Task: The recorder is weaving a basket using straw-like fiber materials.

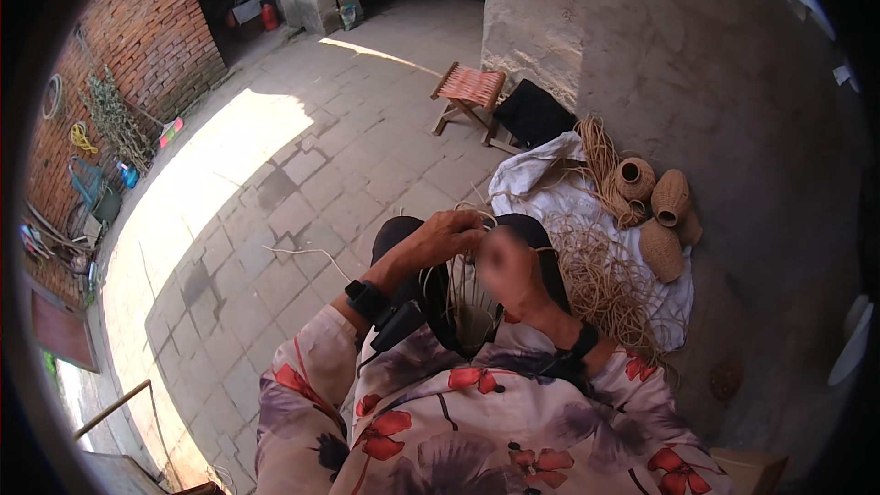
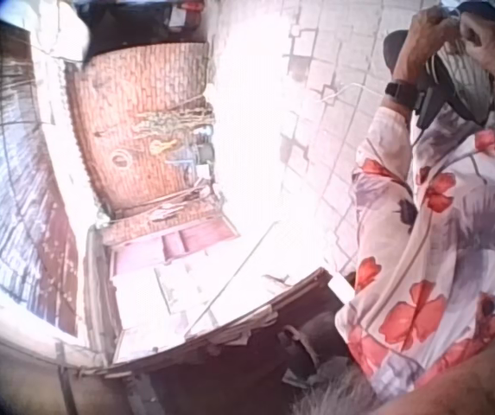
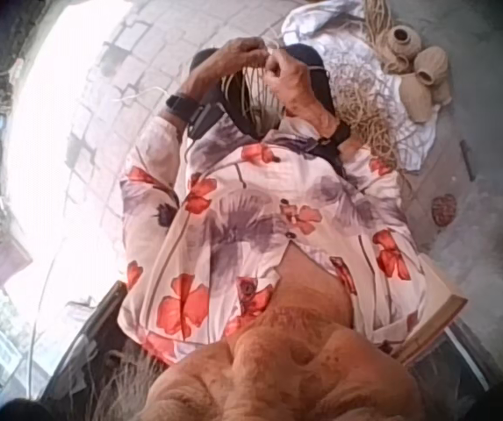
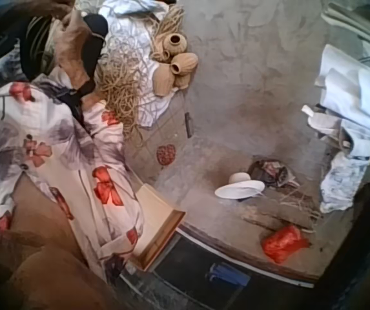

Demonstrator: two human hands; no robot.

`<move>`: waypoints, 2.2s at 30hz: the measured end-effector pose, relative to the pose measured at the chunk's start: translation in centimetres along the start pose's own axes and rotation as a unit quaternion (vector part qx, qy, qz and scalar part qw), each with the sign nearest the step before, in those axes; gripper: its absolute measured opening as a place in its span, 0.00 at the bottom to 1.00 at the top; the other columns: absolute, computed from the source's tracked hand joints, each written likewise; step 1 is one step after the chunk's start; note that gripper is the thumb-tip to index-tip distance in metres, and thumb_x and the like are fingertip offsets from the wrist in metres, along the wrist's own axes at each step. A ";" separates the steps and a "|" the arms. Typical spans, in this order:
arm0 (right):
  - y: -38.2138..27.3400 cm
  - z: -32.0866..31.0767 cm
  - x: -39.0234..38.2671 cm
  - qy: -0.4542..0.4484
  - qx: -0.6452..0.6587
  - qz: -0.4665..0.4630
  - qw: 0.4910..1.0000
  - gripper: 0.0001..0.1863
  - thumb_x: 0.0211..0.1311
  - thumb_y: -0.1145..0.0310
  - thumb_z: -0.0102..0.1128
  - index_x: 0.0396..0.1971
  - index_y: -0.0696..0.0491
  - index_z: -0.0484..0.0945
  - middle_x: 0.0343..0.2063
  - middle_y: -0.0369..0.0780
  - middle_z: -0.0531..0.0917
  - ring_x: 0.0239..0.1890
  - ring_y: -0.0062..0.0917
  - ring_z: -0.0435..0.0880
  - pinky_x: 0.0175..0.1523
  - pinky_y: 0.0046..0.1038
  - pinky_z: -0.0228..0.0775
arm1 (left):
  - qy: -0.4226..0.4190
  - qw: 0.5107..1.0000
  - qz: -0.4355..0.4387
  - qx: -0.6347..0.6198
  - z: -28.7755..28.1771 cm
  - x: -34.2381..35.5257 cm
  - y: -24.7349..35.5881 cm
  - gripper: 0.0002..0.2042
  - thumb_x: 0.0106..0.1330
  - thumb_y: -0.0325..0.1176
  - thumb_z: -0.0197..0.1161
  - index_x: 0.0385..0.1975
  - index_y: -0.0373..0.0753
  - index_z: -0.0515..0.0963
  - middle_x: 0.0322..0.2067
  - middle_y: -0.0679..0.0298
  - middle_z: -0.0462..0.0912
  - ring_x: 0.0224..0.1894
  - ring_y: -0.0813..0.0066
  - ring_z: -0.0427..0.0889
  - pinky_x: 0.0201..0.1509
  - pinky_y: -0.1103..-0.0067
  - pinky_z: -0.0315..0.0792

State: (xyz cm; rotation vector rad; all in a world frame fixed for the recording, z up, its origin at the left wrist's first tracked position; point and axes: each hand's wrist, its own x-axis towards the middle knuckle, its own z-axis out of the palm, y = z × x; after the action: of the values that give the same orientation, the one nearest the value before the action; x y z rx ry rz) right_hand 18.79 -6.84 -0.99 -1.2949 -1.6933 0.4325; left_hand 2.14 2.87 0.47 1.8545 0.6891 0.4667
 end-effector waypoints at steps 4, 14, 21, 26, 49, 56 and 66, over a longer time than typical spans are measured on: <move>-0.6 -1.8 -0.7 -0.088 0.399 0.359 0.839 0.05 0.60 0.73 0.59 0.29 0.54 0.71 0.23 0.33 0.75 0.18 0.11 0.69 0.18 0.18 0.57 | -0.005 1.000 -0.010 -0.004 -0.2 -0.5 -0.2 0.11 0.67 0.37 0.61 0.36 0.34 0.77 0.30 0.65 0.79 0.36 0.80 0.77 0.41 0.79 0.72; -4.9 -10.4 -0.9 -0.325 0.326 0.182 0.869 0.14 0.62 0.64 0.62 0.41 0.58 0.82 0.35 0.33 0.79 0.35 0.16 0.76 0.41 0.17 0.66 | 0.066 0.966 0.089 0.235 1.2 -1.8 1.2 0.14 0.53 0.40 0.66 0.33 0.36 0.76 0.30 0.53 0.81 0.36 0.53 0.80 0.40 0.66 0.73; -3.7 -11.1 -1.2 -0.217 0.344 0.061 0.912 0.10 0.66 0.69 0.57 0.33 0.61 0.82 0.32 0.38 0.80 0.36 0.20 0.79 0.44 0.23 0.72 | 0.017 0.967 0.063 0.246 1.2 -2.4 2.0 0.13 0.52 0.39 0.64 0.32 0.36 0.79 0.22 0.52 0.80 0.27 0.52 0.81 0.34 0.65 0.74; -3.4 -8.2 -0.5 -0.187 0.460 0.123 0.859 0.14 0.68 0.65 0.55 0.36 0.62 0.80 0.25 0.39 0.80 0.27 0.20 0.76 0.40 0.23 0.71 | 0.039 0.975 0.085 0.203 1.5 -2.3 1.8 0.12 0.53 0.37 0.64 0.32 0.36 0.79 0.22 0.52 0.79 0.25 0.53 0.80 0.32 0.66 0.74; 25.9 -30.9 -11.0 0.214 0.267 0.476 0.810 0.31 0.63 0.52 0.60 0.60 0.55 0.66 0.53 0.47 0.72 0.39 0.37 0.84 0.40 0.31 0.79 | 0.592 0.778 -0.012 0.210 -11.4 -5.6 -1.8 0.06 0.52 0.31 0.65 0.24 0.36 0.77 0.19 0.62 0.81 0.23 0.78 0.81 0.31 0.79 0.73; 25.2 -34.9 -12.3 0.217 -0.053 0.500 0.837 0.13 0.64 0.61 0.55 0.38 0.56 0.76 0.30 0.40 0.79 0.25 0.25 0.79 0.30 0.28 0.74 | 0.405 0.894 0.072 0.179 -5.2 -3.9 -0.4 0.07 0.51 0.30 0.63 0.24 0.33 0.76 0.19 0.59 0.78 0.21 0.72 0.77 0.30 0.76 0.72; 4.2 -6.7 -1.4 -0.097 0.011 -0.027 0.995 0.15 0.58 0.64 0.65 0.41 0.57 0.79 0.35 0.44 0.82 0.39 0.36 0.83 0.45 0.33 0.73 | 0.248 0.947 0.116 0.169 1.3 -2.8 -0.3 0.09 0.51 0.34 0.65 0.23 0.35 0.76 0.18 0.58 0.74 0.21 0.64 0.76 0.28 0.71 0.71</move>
State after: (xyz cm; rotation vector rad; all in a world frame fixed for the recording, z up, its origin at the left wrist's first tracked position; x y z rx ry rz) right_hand 26.75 -8.12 -1.34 -1.2204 -1.8741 0.5593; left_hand 0.72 0.18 -0.26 2.1753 0.9321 1.0466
